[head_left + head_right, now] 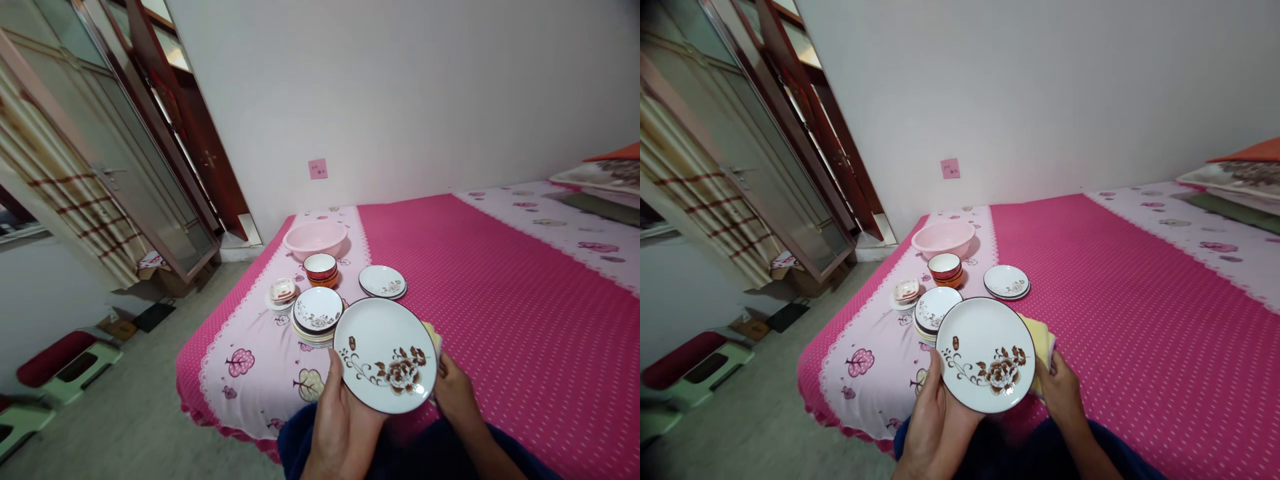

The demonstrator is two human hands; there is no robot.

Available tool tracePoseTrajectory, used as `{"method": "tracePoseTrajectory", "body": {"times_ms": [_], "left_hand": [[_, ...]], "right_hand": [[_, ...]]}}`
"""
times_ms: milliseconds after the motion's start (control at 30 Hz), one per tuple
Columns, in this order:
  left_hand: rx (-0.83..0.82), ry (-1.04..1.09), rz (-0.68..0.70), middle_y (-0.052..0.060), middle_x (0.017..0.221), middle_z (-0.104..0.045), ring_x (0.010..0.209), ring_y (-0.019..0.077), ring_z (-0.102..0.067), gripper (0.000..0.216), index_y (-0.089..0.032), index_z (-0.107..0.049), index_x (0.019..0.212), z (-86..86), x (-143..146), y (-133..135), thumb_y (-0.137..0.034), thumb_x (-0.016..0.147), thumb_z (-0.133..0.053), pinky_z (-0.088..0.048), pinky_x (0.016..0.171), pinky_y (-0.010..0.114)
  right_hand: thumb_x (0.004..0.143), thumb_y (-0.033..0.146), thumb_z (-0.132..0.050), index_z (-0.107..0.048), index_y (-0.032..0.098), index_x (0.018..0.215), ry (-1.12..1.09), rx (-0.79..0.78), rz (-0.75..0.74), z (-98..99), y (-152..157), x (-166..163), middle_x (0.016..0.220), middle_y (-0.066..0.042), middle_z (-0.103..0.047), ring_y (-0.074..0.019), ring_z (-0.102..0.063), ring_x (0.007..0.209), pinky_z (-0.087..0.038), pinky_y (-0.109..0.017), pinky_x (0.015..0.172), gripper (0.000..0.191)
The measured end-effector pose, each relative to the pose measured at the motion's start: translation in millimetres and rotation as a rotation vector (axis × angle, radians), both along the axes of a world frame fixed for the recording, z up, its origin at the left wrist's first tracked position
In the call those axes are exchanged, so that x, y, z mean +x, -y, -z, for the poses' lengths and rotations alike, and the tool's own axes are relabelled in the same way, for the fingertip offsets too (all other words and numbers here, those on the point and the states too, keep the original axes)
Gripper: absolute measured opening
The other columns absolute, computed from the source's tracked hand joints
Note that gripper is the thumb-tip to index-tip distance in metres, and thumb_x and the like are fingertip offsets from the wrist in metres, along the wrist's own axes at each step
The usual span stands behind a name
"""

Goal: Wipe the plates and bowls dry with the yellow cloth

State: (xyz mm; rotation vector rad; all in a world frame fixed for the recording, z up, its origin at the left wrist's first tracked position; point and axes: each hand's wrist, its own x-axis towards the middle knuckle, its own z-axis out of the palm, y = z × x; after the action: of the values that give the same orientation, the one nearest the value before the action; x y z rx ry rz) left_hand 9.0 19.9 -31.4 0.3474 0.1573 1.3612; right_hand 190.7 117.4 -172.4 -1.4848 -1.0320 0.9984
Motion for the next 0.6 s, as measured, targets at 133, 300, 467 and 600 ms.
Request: {"method": "tracePoseTrajectory", "body": {"times_ms": [133, 300, 467, 600], "left_hand": [[0.043, -0.010, 0.034, 0.009, 0.147, -0.061, 0.143, 0.0303, -0.048, 0.052, -0.024, -0.066, 0.137, -6.7, 2.8, 4.1, -0.051, 0.105, -0.034, -0.018, 0.126, 0.051], [0.073, -0.030, 0.045, 0.009, 0.152, -0.057, 0.149, 0.0305, -0.038, 0.054, -0.026, -0.063, 0.140, -14.3, 4.3, 9.4, -0.053, 0.105, -0.032, -0.015, 0.126, 0.053], [0.118, -0.042, 0.069, 0.009, 0.151, -0.058, 0.150, 0.0322, -0.037, 0.056, -0.025, -0.065, 0.139, -22.4, 3.4, 13.1, -0.052, 0.105, -0.029, -0.011, 0.126, 0.055], [0.119, -0.042, 0.079, 0.010, 0.152, -0.056, 0.152, 0.0319, -0.033, 0.059, -0.024, -0.064, 0.140, -23.9, 1.9, 12.5, -0.053, 0.105, -0.026, -0.009, 0.126, 0.055]], "right_hand": [[0.062, 0.048, -0.067, -0.072, 0.014, 0.110, 0.012, 0.003, -0.001, -11.2, 4.7, -1.2, 0.087, -0.010, -0.083, -0.0324, -0.077, 0.082, -0.058, -0.034, 0.065, 0.059], [0.061, 0.046, -0.068, -0.074, 0.013, 0.104, 0.020, 0.016, -0.011, -20.1, 10.0, -2.2, 0.079, -0.009, -0.082, -0.0334, -0.077, 0.077, -0.058, -0.034, 0.061, 0.054], [0.065, 0.045, -0.066, -0.074, 0.016, 0.102, 0.011, 0.033, 0.010, -24.6, 16.5, -6.7, 0.075, -0.007, -0.081, -0.0308, -0.075, 0.068, -0.056, -0.033, 0.056, 0.047], [0.062, 0.038, -0.067, -0.076, 0.015, 0.103, 0.004, 0.028, 0.008, -25.4, 14.1, -3.4, 0.075, -0.008, -0.081, -0.0317, -0.076, 0.070, -0.056, -0.033, 0.057, 0.048]]}}
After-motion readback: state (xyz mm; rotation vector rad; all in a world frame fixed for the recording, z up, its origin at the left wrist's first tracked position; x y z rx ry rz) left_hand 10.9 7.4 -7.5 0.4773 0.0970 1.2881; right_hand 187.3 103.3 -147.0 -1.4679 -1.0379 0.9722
